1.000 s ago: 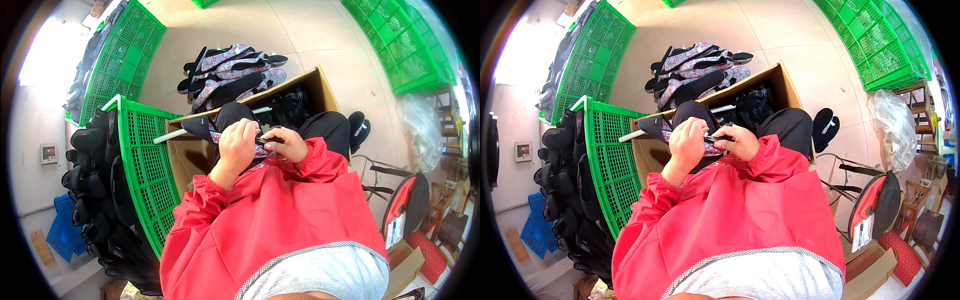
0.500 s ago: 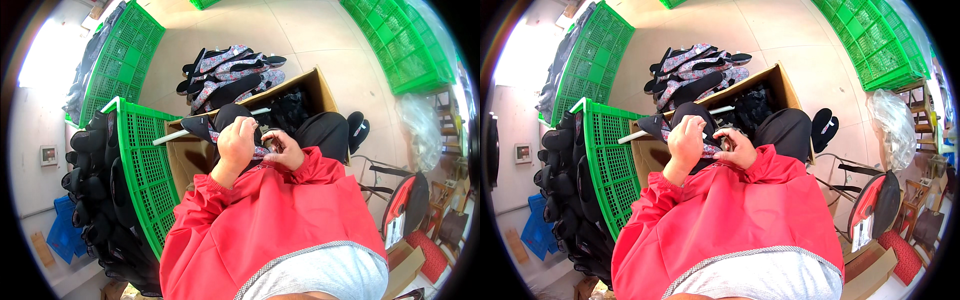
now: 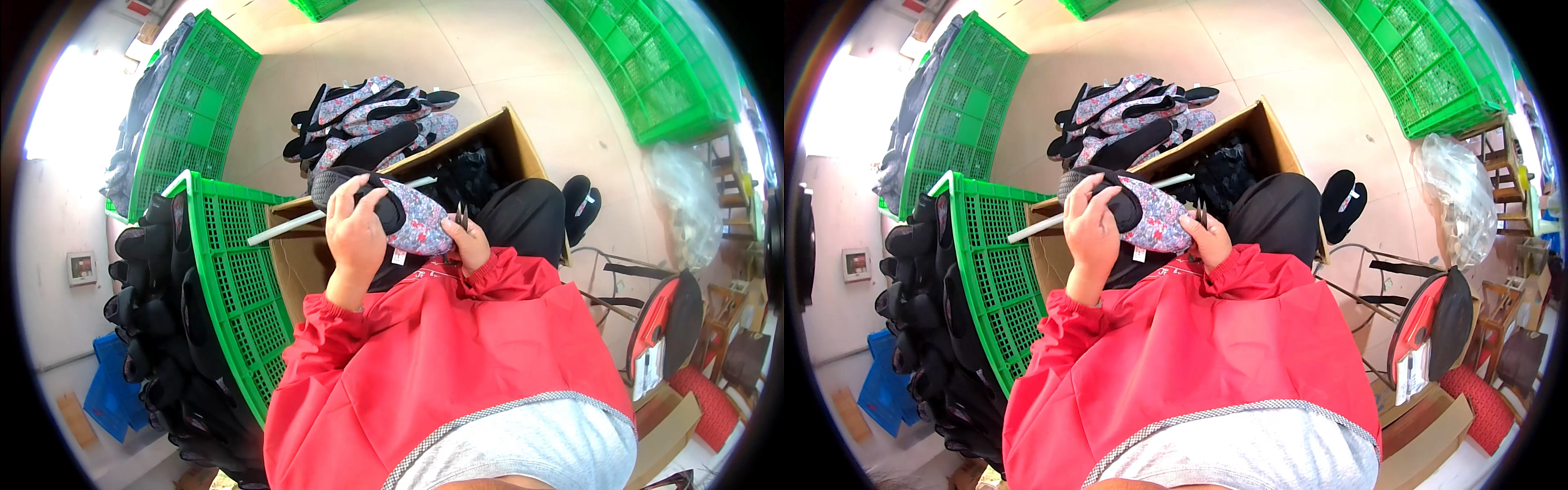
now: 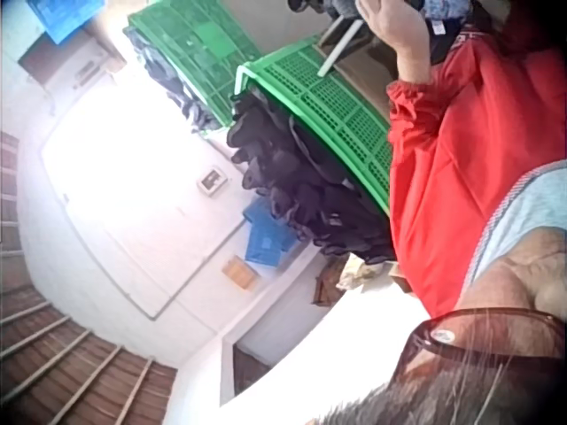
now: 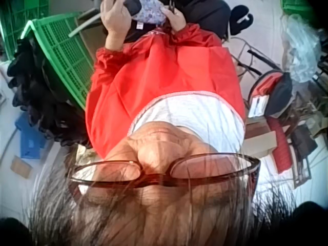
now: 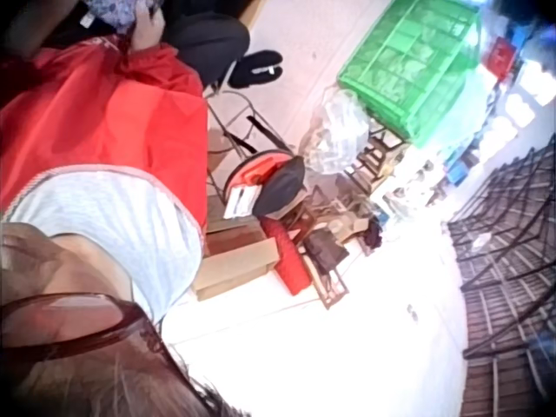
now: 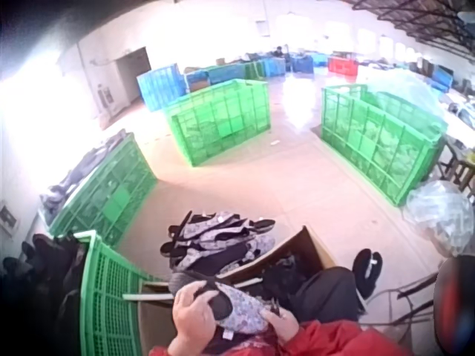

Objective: The person sits on the floor and uses scissors to trim loose threads and fabric edges from the upper part of floral-patterned slippers. They handle the slippers one at a time, picking them from a cardboard box, trimming them, and placing them into a green plastic crate.

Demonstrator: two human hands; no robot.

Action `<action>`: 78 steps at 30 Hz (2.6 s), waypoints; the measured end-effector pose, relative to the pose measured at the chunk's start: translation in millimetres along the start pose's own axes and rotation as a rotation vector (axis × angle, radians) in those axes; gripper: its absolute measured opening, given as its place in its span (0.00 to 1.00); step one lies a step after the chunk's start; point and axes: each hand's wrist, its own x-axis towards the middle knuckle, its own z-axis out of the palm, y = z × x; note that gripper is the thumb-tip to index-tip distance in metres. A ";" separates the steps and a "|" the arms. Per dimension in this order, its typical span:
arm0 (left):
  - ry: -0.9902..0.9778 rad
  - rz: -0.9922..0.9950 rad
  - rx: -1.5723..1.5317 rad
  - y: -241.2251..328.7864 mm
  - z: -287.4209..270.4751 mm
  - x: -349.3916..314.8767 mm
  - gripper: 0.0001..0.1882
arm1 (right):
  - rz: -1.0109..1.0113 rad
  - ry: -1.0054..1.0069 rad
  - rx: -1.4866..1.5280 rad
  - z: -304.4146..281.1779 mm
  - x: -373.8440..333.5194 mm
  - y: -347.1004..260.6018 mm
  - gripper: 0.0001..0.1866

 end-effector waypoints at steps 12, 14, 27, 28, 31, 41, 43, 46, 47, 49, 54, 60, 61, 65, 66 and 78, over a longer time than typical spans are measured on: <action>-0.366 0.304 0.119 -2.4 -29.9 -6.9 0.26 | 0.340 -0.043 0.133 -3.1 9.9 -26.8 0.15; -0.358 0.212 0.105 1.4 -30.9 -9.8 0.24 | 0.333 -0.018 0.125 -3.4 9.8 -28.1 0.14; -0.595 -0.683 -0.688 -11.6 -37.9 -19.5 0.19 | 0.114 -0.191 0.144 8.2 -6.5 -35.0 0.17; -0.558 -0.833 -0.850 -11.9 -33.0 -23.9 0.19 | 0.099 -0.286 0.189 6.0 -7.9 -35.3 0.18; -0.560 -1.109 -1.134 -15.7 -20.7 -28.1 0.17 | -0.191 -0.315 -0.090 10.6 -9.9 -28.0 0.15; -0.712 -1.352 -1.401 -20.7 -11.8 -41.7 0.17 | -0.321 -0.273 -0.191 7.7 -8.6 -28.4 0.10; -0.705 -1.359 -1.419 -23.3 -13.2 -42.7 0.17 | -0.247 -0.199 -0.117 4.3 -9.5 -32.2 0.11; -0.697 -1.360 -1.426 -20.9 -13.4 -40.5 0.17 | -0.293 -0.103 -0.003 0.1 -0.7 -26.6 0.12; -0.689 -1.361 -1.425 -20.1 -13.7 -40.1 0.17 | -0.269 -0.068 -0.021 -1.6 0.4 -25.7 0.12; -0.673 -1.369 -1.425 -18.7 -15.1 -39.3 0.17 | -0.220 0.002 -0.058 -7.0 3.5 -21.6 0.12; -0.439 -1.186 -1.233 -14.4 -15.7 -41.1 0.15 | -0.074 -0.061 -0.254 -13.6 9.3 -19.5 0.13; -0.021 -0.185 -0.167 3.5 -37.4 -26.7 0.20 | 0.032 -0.213 -0.038 -1.6 -2.9 -62.2 0.24; -0.004 -0.020 -0.034 6.4 -43.8 -21.0 0.21 | 0.049 -0.257 -0.017 -0.7 -4.0 -69.0 0.27; 0.028 0.327 0.236 24.8 -46.8 -10.4 0.16 | 0.053 -0.464 0.069 10.3 -8.9 -94.1 0.32; 0.037 0.336 0.256 22.0 -40.8 -16.1 0.16 | 0.076 -0.386 0.034 12.2 -9.2 -94.3 0.30; -0.145 -0.122 -0.625 46.5 26.7 -20.9 0.25 | -0.414 0.122 -0.090 -0.9 -18.7 -117.0 0.18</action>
